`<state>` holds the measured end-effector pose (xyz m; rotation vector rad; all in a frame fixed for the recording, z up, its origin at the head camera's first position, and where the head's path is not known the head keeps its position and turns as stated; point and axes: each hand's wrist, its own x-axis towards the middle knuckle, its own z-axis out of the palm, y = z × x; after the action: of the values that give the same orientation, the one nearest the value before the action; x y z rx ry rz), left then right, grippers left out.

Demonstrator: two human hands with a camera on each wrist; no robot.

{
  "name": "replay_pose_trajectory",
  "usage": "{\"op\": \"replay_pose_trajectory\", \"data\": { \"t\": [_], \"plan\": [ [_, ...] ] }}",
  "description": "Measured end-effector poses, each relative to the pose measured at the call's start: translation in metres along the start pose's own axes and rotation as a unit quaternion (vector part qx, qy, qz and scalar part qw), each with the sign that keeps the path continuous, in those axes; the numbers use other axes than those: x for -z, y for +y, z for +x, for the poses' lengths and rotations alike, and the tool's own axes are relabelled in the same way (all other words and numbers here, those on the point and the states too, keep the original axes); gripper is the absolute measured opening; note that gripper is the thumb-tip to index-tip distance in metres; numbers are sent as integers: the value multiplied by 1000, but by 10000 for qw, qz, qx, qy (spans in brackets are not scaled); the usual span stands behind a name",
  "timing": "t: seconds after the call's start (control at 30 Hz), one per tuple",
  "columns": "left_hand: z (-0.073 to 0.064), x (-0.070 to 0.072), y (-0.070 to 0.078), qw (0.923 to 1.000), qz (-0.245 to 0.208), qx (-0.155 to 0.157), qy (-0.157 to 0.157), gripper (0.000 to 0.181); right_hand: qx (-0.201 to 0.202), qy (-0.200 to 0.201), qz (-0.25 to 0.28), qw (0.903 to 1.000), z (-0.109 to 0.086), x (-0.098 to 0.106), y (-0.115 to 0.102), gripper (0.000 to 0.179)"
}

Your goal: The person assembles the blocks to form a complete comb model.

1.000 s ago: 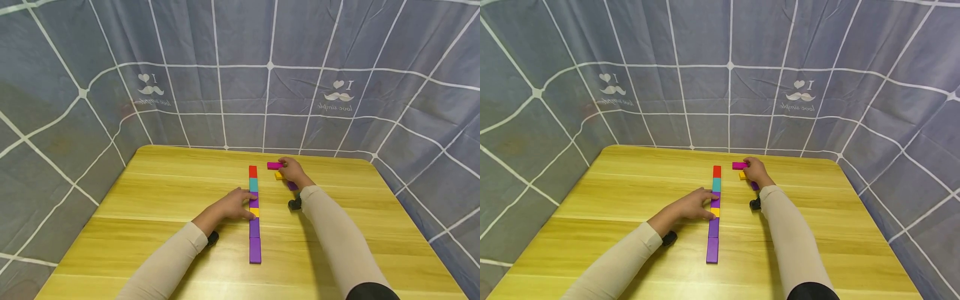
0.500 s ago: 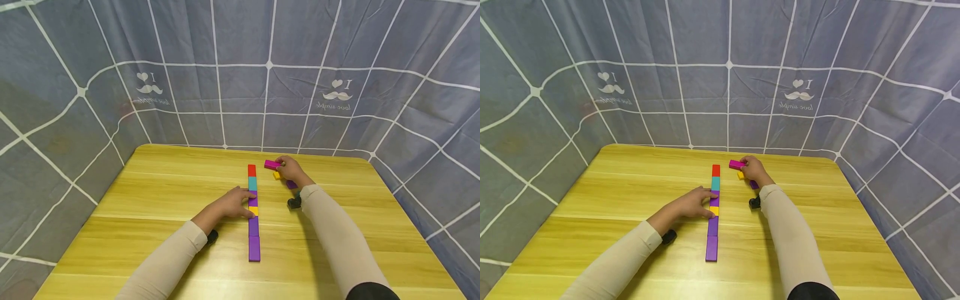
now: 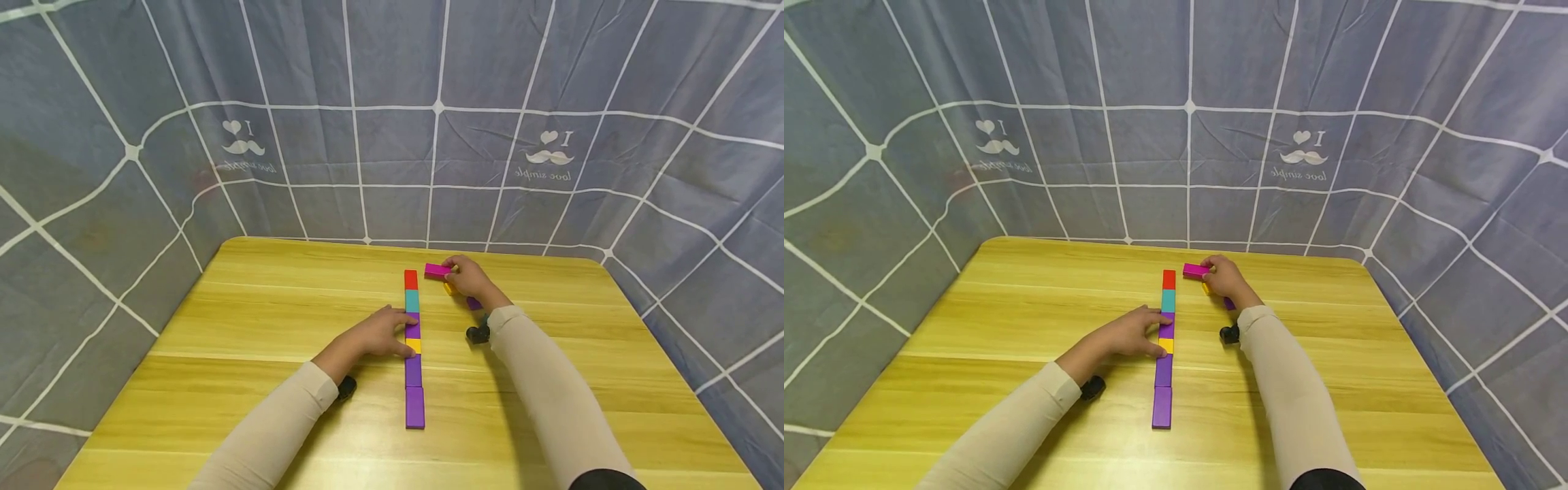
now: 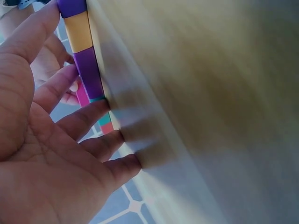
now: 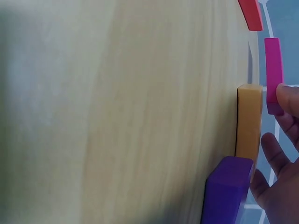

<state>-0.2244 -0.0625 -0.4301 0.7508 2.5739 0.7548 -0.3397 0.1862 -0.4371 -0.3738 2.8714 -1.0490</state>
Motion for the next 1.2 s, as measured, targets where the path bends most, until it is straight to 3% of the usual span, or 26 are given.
{"op": "replay_pose_trajectory", "data": {
  "t": [0.3,0.77,1.2],
  "plan": [
    [0,2,-1,9995,-45,-282,157,65,147,103,-8,9998,-5,1,-4,27],
    [-4,1,2,9998,-27,-165,78,65,240,249,72,9994,-16,0,1,28],
    [-22,-3,16,9974,526,77,-486,115,238,317,245,9989,-20,-3,3,28]
  ]
}}
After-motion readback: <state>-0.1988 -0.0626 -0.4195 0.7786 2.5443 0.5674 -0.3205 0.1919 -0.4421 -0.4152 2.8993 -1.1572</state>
